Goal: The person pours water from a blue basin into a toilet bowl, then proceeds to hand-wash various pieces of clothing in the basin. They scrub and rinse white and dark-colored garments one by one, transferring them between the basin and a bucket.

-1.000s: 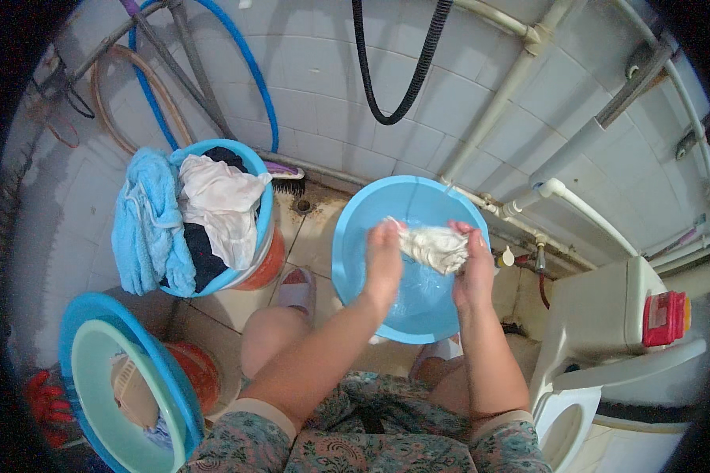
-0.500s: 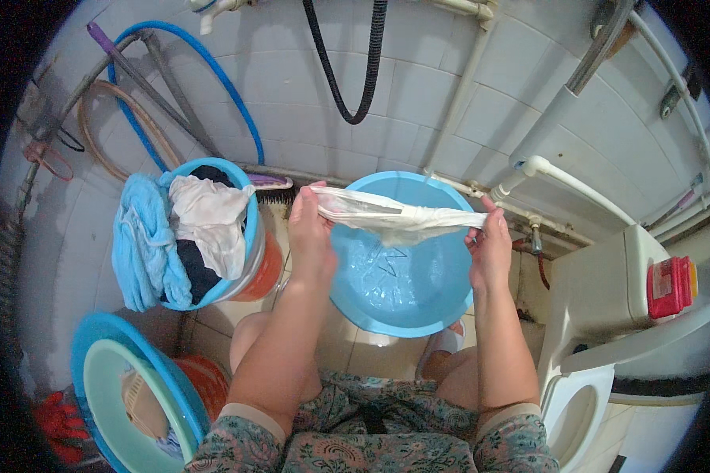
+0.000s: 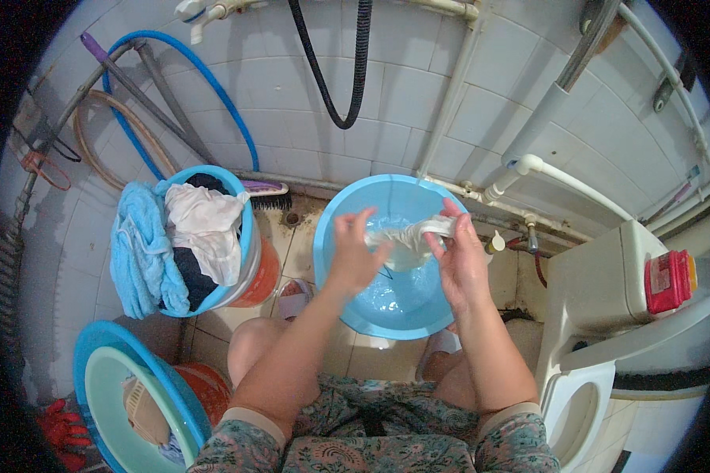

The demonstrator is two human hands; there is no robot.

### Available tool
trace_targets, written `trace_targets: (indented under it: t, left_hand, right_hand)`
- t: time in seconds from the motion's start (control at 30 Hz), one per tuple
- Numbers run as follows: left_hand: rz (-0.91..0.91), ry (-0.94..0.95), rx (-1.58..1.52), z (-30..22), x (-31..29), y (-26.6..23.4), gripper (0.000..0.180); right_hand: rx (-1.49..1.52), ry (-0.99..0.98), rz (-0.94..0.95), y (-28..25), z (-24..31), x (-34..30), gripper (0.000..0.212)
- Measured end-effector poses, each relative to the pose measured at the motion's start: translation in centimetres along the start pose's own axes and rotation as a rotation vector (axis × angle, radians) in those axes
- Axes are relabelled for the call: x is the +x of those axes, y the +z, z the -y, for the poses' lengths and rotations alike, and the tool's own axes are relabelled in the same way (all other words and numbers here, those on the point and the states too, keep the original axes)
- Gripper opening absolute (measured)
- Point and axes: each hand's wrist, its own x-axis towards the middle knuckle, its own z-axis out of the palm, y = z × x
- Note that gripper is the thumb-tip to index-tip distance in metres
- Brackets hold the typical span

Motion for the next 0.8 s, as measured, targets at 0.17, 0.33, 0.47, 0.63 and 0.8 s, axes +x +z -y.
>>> trace_targets:
  t: [0.17,0.33,0.47,0.63,0.8]
  left_hand:
    - [0.165,0.041,-0.306,-3.2,-1.3,0.9,0.045]
    - [0.09,-0.086,-0.566,-1.5,0.3,1.2,0.023]
    - [0.275,-0.241,-0.813,-2.5,0.6,-0.4,0.028]
    - [0.325,-0.242,-0.663,-3.5,0.5,-2.5,0.028]
    - [0.329,0.011,-0.057,-4.5,-0.1,-3.4,0.047]
  right_hand:
    - [-0.027,0.083,0.129,0.9,-0.9,-1.1,0.04]
    - [-0.472,-0.033,0.231,-0.3,0.1,-1.1,0.035]
    - [-0.9,-0.192,0.248,-2.6,-0.2,0.7,0.026]
    - [-0.709,-0.021,0.093,-2.6,-0.5,1.1,0.024]
    - [-0.362,0.104,0.14,-1.9,-0.5,0.6,0.034]
